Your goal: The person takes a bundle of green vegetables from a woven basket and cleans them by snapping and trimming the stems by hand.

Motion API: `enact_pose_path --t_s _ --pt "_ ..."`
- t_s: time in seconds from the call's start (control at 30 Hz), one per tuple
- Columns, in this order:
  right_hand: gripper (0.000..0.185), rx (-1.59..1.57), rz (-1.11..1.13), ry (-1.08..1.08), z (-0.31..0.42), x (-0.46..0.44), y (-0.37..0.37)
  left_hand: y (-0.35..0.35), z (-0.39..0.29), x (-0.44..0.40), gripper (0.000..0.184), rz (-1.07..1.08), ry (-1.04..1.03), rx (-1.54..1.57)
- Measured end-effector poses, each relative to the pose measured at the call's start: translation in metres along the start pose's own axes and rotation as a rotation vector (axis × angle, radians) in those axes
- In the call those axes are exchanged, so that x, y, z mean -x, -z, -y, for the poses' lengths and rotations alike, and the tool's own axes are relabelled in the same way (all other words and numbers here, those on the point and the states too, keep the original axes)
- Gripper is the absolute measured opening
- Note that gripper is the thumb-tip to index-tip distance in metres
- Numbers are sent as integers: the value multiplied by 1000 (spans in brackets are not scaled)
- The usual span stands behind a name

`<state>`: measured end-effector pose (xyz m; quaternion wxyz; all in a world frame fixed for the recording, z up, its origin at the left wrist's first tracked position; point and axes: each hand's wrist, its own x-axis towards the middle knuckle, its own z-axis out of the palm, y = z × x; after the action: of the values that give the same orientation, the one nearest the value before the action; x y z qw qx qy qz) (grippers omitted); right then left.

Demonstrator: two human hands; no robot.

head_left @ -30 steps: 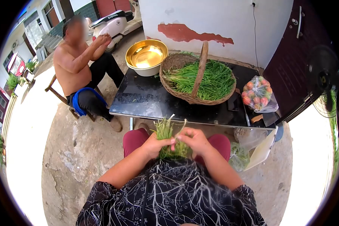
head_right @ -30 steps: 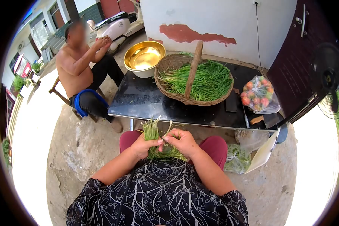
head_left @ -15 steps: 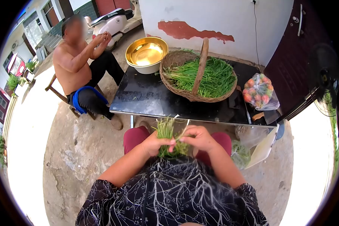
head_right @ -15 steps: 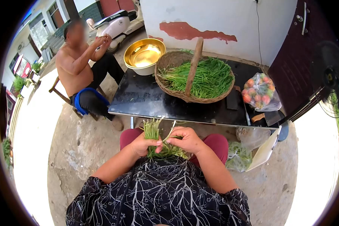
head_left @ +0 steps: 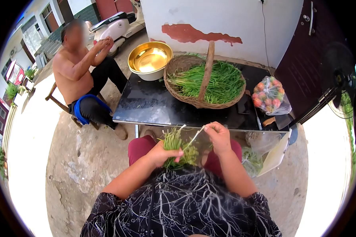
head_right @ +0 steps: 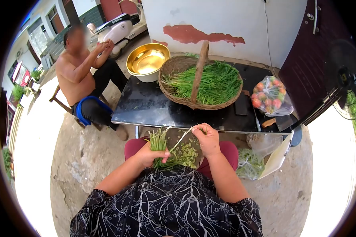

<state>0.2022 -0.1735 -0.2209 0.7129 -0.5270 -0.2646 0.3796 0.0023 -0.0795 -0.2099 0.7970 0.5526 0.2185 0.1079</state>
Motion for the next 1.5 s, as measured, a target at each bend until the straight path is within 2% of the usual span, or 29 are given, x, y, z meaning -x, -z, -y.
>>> enact_pose_path --t_s 0.03,0.3,0.37,0.4,0.47,0.53,0.6,0.63,0.67,0.73,0.77,0.83,1.0,1.07,1.13,1.27,1.4,1.5 --pt "3 -12 -30 -69 1 -2 4 0 0 0 11 -6 -5 -17" --pt "5 -19 -285 16 -26 -16 29 -3 -2 2 11 -47 16 -58" --pt "8 416 -251 131 -30 -19 41 -4 -2 2 12 -48 21 -70" --pt "8 416 -250 135 -29 -19 41 -5 -3 3 11 -71 27 -58" --pt "9 868 78 -128 -24 -15 38 -6 -3 3 11 -94 33 -47" --pt "11 945 129 -126 -18 -6 26 -7 -3 3 11 -105 23 -79" --pt "13 689 160 -115 -18 -1 16 -6 -1 2 11 -103 12 -78" --pt "18 561 221 -193 -15 -1 12 -6 1 2 11 -101 3 -76" --pt "18 561 222 -195 -10 -1 10 -5 2 2 11 -102 5 -75" --pt "20 120 323 -462 4 -1 6 -5 1 0 12 -104 6 -83" --pt "20 120 324 -464 12 3 0 -6 -1 0 12 -105 7 -82" --pt "21 -177 391 -442 23 10 -16 -8 -4 0 12 -103 20 -80" --pt "27 -86 337 -294 18 5 -26 -5 -6 -4 16 -113 49 -95" --pt "27 -285 78 -122 24 -1 -16 1 -7 -3 18 -102 50 -115" --pt "27 -360 -58 -42 33 -8 -1 6 -6 -3 18 -95 25 -102" --pt "27 -470 -148 58 41 -15 29 15 -3 -3 17 -80 33 -85" --pt "27 -469 -263 114 46 -16 36 19 -4 -4 15 -82 26 -103" --pt "28 -482 -269 156 48 -13 34 23 -5 -7 13 -95 21 -141"
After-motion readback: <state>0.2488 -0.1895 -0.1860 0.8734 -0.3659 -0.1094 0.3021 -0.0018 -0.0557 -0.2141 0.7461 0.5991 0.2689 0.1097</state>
